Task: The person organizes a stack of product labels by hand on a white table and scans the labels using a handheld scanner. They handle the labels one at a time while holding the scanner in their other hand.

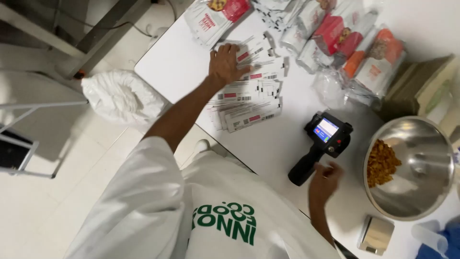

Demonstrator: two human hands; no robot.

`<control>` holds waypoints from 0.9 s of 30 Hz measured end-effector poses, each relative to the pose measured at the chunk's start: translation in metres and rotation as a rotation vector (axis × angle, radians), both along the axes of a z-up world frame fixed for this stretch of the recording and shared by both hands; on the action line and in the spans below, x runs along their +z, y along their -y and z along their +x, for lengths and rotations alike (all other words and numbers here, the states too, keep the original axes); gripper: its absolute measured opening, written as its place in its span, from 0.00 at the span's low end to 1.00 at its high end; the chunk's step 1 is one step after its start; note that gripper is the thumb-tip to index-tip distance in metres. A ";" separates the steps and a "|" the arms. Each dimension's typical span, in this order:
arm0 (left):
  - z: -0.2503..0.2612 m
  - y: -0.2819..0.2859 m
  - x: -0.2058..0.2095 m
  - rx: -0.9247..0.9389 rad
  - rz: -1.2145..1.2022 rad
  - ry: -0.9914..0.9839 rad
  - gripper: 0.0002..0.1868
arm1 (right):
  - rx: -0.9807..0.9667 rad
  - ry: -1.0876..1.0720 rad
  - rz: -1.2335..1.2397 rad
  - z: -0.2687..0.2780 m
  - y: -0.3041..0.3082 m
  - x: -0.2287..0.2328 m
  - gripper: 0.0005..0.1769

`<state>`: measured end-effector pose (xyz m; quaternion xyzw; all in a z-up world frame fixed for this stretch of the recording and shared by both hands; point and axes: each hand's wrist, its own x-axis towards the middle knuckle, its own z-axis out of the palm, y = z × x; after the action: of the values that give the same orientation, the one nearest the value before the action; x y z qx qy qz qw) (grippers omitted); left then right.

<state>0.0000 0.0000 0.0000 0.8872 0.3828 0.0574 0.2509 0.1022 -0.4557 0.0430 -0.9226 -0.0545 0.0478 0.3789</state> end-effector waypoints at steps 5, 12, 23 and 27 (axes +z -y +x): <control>0.045 -0.038 0.007 -0.178 -0.069 -0.198 0.67 | 0.123 -0.631 0.321 -0.036 -0.078 -0.059 0.27; 0.026 -0.002 0.035 -0.008 -0.412 -0.204 0.73 | 0.128 -1.028 0.531 -0.071 -0.166 -0.029 0.63; 0.026 0.156 -0.088 0.078 -0.396 -0.168 0.68 | 0.038 -0.947 0.513 -0.042 -0.185 -0.012 0.38; -0.015 0.170 -0.024 0.100 -0.571 -0.038 0.56 | 0.125 -0.981 0.524 -0.043 -0.176 -0.008 0.34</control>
<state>-0.0146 -0.1701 -0.0236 0.7618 0.4312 -0.0571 0.4801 0.0590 -0.2798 0.0353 -0.6622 0.0633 0.4787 0.5730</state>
